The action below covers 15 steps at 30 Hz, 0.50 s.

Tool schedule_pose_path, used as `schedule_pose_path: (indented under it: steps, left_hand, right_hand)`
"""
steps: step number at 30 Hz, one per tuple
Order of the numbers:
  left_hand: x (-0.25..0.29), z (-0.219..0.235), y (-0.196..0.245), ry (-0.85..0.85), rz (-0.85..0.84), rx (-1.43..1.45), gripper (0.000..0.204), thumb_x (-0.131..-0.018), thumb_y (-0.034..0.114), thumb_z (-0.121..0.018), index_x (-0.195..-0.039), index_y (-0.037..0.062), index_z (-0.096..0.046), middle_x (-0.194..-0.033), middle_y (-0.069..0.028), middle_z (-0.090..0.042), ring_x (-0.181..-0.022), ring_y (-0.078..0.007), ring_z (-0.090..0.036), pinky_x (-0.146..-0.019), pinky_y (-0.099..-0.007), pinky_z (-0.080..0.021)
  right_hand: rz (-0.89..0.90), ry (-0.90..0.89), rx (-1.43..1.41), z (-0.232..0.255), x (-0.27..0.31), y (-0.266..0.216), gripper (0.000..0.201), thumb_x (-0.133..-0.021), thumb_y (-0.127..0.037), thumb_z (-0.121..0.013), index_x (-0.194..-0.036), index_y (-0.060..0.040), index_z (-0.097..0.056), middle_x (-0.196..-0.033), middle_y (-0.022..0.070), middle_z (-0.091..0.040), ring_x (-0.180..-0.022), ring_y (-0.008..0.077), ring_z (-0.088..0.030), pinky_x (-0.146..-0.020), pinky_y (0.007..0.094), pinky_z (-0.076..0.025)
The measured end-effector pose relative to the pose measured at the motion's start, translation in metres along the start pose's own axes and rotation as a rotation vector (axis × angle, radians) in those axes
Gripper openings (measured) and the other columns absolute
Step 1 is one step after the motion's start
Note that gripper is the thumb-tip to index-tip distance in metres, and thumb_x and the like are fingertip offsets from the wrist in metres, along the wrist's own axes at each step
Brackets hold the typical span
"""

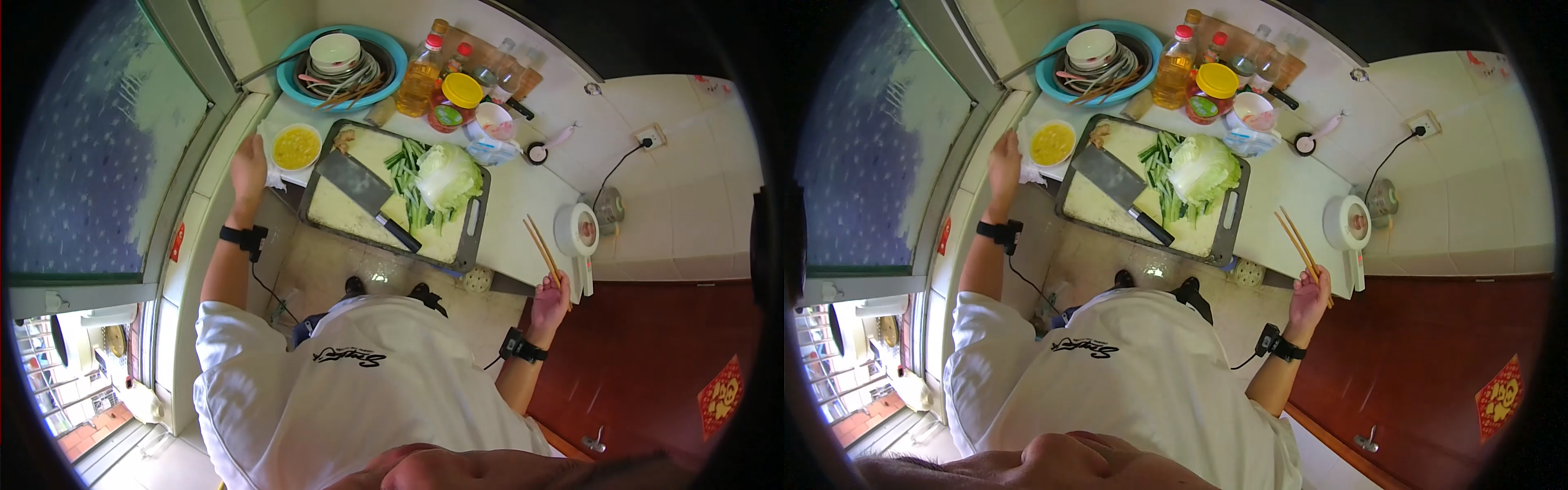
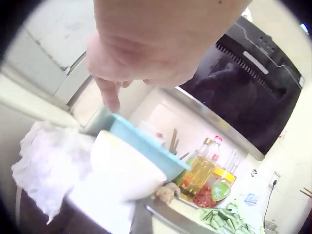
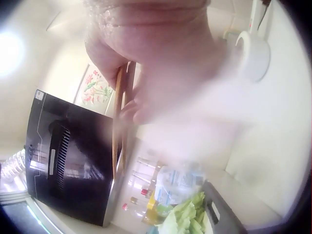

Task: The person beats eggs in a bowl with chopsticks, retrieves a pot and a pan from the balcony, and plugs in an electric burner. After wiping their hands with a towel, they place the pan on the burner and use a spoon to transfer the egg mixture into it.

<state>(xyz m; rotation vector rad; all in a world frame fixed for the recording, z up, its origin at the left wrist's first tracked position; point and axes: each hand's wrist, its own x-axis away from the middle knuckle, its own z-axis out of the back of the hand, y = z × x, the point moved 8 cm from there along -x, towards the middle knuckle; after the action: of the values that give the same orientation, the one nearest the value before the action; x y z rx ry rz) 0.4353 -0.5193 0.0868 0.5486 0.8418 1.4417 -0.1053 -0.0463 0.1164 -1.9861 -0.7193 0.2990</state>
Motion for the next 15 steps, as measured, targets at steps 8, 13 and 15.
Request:
schedule_pose_path:
  steps: [8,13,15]
  left_hand:
    - [0.057,-0.03,0.111,-0.248,-0.896,-0.567,0.037,-0.084,0.008,-0.051,-0.119,0.006,-0.06,-0.125,-0.0146,-0.059,-0.123,-0.0337,-0.05,-0.106,-0.0496,-0.035]
    - [0.063,-0.037,0.119,-0.324,-0.87,-0.614,0.037,-0.084,0.009,-0.052,-0.12,0.0089,-0.06,-0.131,-0.0136,-0.055,-0.13,-0.0309,-0.044,-0.112,-0.053,-0.024]
    - [0.062,-0.031,0.127,-0.256,-0.887,-0.466,0.035,-0.084,0.009,-0.055,-0.118,0.0085,-0.062,-0.129,-0.0135,-0.056,-0.13,-0.0306,-0.044,-0.113,-0.0537,-0.021]
  right_hand:
    - [-0.036,-0.015,0.012,-0.012,0.001,0.009,0.024,-0.096,-0.027,-0.054,-0.106,-0.0062,-0.058,-0.092,0.0059,-0.061,-0.078,0.0137,-0.058,-0.063,0.0247,-0.049]
    - [0.05,-0.042,0.26,-0.031,0.01,0.011,0.02,-0.096,-0.02,-0.054,-0.103,-0.0023,-0.06,-0.089,0.009,-0.065,-0.076,0.0152,-0.063,-0.063,0.0245,-0.052]
    - [0.095,-0.067,0.471,-0.056,0.011,0.019,0.019,-0.095,-0.017,-0.055,-0.102,0.0004,-0.06,-0.09,0.0104,-0.066,-0.076,0.0163,-0.065,-0.066,0.0255,-0.053]
